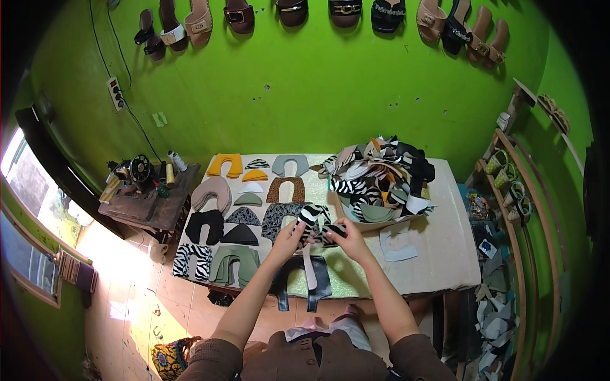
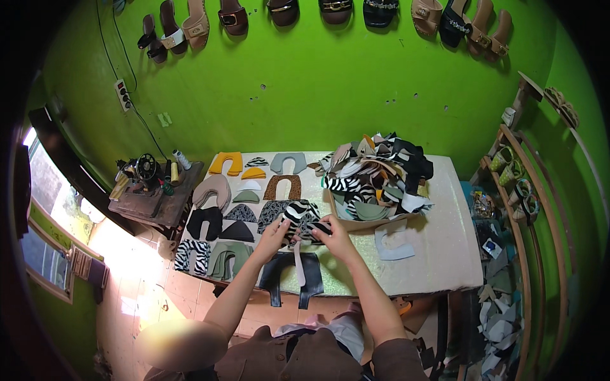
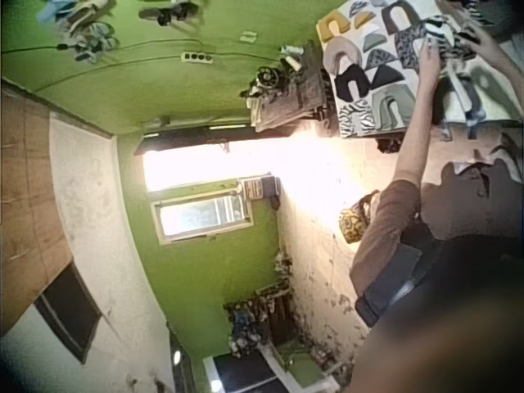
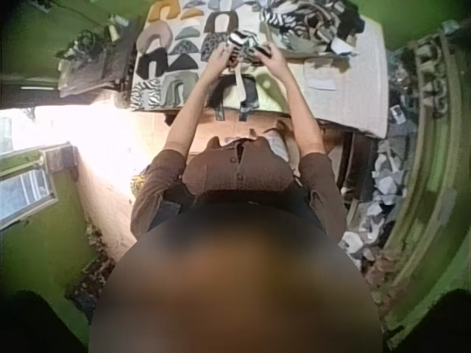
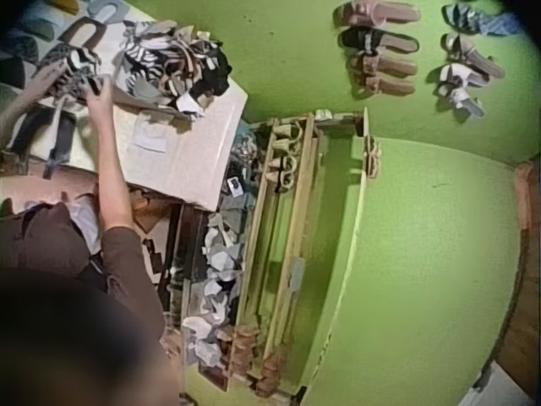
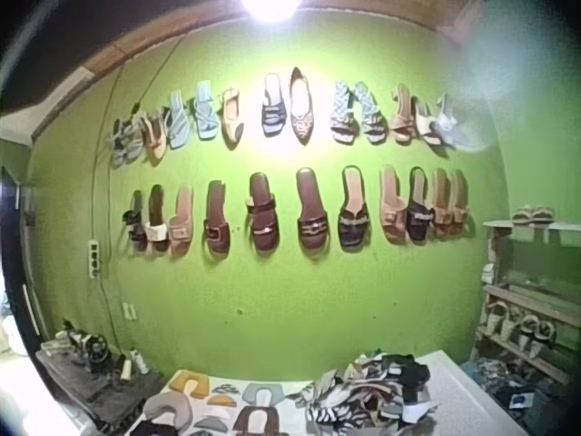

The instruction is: The person is organizing shoe upper components by pattern and color on a work table.

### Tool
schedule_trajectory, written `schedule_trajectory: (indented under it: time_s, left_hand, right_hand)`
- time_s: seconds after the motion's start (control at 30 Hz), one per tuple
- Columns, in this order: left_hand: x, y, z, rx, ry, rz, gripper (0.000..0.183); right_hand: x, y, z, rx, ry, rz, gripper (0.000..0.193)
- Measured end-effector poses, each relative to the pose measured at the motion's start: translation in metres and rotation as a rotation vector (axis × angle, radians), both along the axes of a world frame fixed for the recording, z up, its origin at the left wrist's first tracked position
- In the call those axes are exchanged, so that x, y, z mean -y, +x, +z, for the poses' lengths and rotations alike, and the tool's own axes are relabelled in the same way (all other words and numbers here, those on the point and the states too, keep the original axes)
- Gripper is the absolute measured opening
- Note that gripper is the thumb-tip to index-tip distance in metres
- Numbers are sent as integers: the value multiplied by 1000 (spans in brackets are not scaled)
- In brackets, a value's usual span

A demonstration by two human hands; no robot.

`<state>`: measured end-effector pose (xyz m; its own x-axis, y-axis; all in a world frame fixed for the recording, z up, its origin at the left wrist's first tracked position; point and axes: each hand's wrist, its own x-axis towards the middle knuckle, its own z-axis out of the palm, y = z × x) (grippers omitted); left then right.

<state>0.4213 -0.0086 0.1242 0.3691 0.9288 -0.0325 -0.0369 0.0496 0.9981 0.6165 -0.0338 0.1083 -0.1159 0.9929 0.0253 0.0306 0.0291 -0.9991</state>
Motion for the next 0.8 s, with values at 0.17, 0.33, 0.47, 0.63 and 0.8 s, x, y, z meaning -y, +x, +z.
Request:
schedule_trajectory:
  time_s: [0.17,0.33,0.47,0.63,0.8]
  left_hand:
    - [1,-16,-8,33,-225,-68,53]
    - [10,-11,5,-43,-285,-91,54]
    - [15,-16,-8,-11,-277,-109,53]
    - [21,-32,2,-26,-146,-353,41]
    - [34,-44,15,104,-248,-249,32]
  right_hand:
    - [12,0,60,414,234,130,31]
    - [16,-28,82,779,293,343,54]
    - [12,-49,82,992,467,411,63]
    - [13,-58,76,810,477,376,65]
    - [21,-32,62,642,498,111,61]
